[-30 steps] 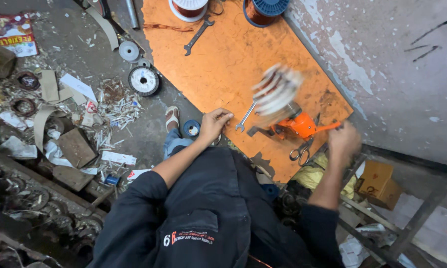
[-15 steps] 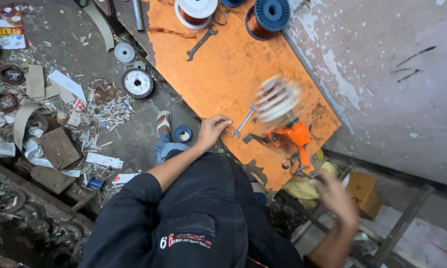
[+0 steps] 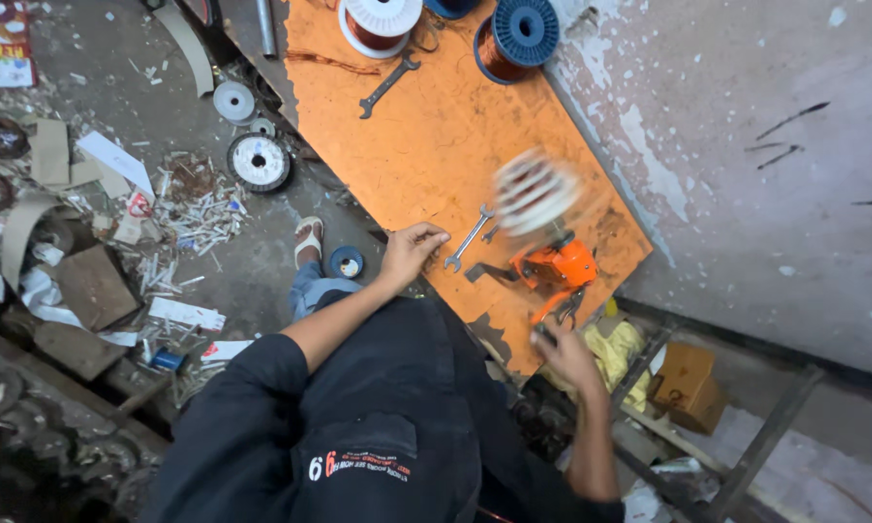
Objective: The person winds copper wire onto a white laminated core using a manual winding machine. They repeatedly crank the handle to rotate the core, pause to adjust the wire, and use scissors to trim the wire. The person also retrieves a blue spool from the floor and hands it to a coworker before resuming winding.
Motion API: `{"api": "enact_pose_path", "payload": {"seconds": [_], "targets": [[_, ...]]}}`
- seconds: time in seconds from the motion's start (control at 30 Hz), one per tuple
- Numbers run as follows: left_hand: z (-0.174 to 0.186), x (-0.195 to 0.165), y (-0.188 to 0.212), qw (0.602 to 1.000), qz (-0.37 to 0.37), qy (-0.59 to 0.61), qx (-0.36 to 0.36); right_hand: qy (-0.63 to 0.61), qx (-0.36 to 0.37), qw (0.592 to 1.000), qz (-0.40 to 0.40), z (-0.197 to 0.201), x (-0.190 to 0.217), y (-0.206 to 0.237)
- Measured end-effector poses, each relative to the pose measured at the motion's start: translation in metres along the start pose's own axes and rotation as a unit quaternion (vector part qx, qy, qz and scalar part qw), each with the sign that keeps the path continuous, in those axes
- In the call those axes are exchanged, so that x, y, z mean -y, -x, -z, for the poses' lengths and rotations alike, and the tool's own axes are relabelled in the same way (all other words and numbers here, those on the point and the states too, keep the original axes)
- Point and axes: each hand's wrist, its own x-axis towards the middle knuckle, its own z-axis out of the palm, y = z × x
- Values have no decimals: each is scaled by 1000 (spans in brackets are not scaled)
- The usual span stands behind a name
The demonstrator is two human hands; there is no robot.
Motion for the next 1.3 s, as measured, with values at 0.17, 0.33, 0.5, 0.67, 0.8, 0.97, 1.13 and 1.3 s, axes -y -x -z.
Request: {"api": "enact_pose_path", "payload": {"seconds": [0.17, 0.33, 0.5, 0.67, 0.8, 0.97, 1.13, 1.3], "targets": [[-2, -5, -1, 1000, -7, 1, -3, -38, -78, 993, -75, 105, -2, 70], [-1, -3, -1, 999, 1, -21, -28, -141, -286, 948, -13, 113, -38, -20], [-1, -3, -2, 1000, 7, 9, -22, -120, -160, 978, -61, 10, -18, -57], [-3, -9, -2, 999, 28, 12, -19, 16, -5, 1000, 3, 37, -6, 47], [-3, -11, -1, 1000, 8, -19, -24, 17, -185, 982, -34, 120, -25, 58], [-1, -10, 1, 1000, 2, -2, -14, -185, -239, 942, -145, 75, -36, -57], [-5, -14, 1, 1000, 15, -5, -14, -45, -24, 997, 63, -2, -11, -20], [-6, -18, 1, 1000, 9, -7, -18, -59, -67, 996, -13, 104, -29, 65]]}}
